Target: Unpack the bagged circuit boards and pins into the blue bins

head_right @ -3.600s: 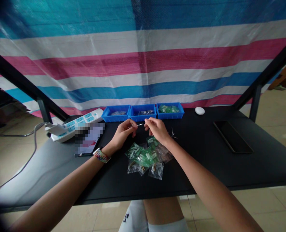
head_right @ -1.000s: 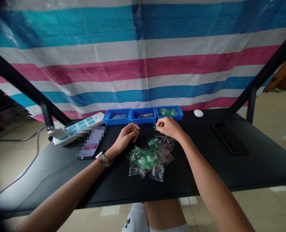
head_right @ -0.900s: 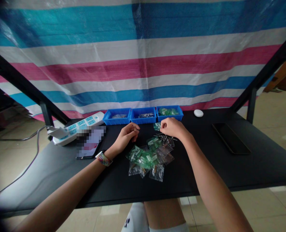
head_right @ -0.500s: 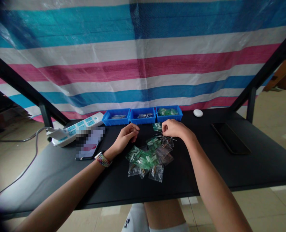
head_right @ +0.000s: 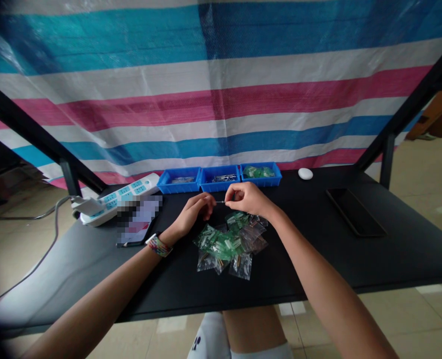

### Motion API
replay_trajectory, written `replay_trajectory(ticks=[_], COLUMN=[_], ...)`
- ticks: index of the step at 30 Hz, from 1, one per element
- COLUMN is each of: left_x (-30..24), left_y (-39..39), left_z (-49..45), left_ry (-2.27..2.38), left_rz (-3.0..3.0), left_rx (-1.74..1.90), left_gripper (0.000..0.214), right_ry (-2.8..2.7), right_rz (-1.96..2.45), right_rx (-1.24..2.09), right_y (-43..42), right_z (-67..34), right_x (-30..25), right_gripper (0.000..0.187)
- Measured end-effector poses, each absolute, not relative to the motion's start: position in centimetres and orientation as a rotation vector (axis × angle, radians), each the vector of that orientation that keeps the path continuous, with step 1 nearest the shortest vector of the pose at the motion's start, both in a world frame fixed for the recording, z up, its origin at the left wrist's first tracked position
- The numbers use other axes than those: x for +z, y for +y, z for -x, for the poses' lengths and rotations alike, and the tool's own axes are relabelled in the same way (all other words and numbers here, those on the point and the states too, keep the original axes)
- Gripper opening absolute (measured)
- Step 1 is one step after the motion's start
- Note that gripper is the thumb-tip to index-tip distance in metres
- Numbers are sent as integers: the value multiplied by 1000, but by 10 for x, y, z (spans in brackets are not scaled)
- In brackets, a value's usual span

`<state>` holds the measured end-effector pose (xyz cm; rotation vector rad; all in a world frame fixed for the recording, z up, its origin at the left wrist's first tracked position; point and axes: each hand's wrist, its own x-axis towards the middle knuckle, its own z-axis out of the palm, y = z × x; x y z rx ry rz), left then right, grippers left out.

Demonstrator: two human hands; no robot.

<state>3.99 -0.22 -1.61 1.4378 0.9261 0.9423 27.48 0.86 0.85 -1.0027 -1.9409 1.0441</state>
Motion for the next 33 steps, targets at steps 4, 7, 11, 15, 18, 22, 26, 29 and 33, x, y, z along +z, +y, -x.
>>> replay_trajectory(ticks=[4, 7, 11, 15, 18, 22, 26, 29, 33], left_x=[-18, -16, -11, -9, -10, -11, -12, -12, -12], left_y=[0, -1, -4, -6, -5, -3, -3, -3, -3], left_z=[-39, -40, -41, -42, -41, -41, -41, -41, -40], left_ry=[948, 963, 931, 917, 903, 866, 832, 820, 812], left_rz=[-1473, -1509, -1494, -1476, -1467, -1435, -1431, -1422, -1414], left_rx=[878, 867, 903, 926, 958, 1008, 1034, 1050, 1071], left_gripper=[46, 45, 43, 40, 35, 33, 32, 31, 30], right_ry=[-1911, -1899, -1890, -1864, -1786, -1667, -1701, -1736, -1714], right_rz=[970, 942, 931, 953, 990, 1084, 1111, 1086, 1074], right_rx=[1033, 1003, 937, 918, 972, 1044, 1084, 1108, 1154], right_y=[3, 1, 1, 4, 7, 11, 11, 10, 10], right_z=[-259, -255, -254, -254, -254, -254, -255, -254, -251], right_x=[4, 3, 1, -3, -6, -9, -10, -9, -11], right_gripper=[12, 10, 8, 11, 21, 30, 43, 43, 38])
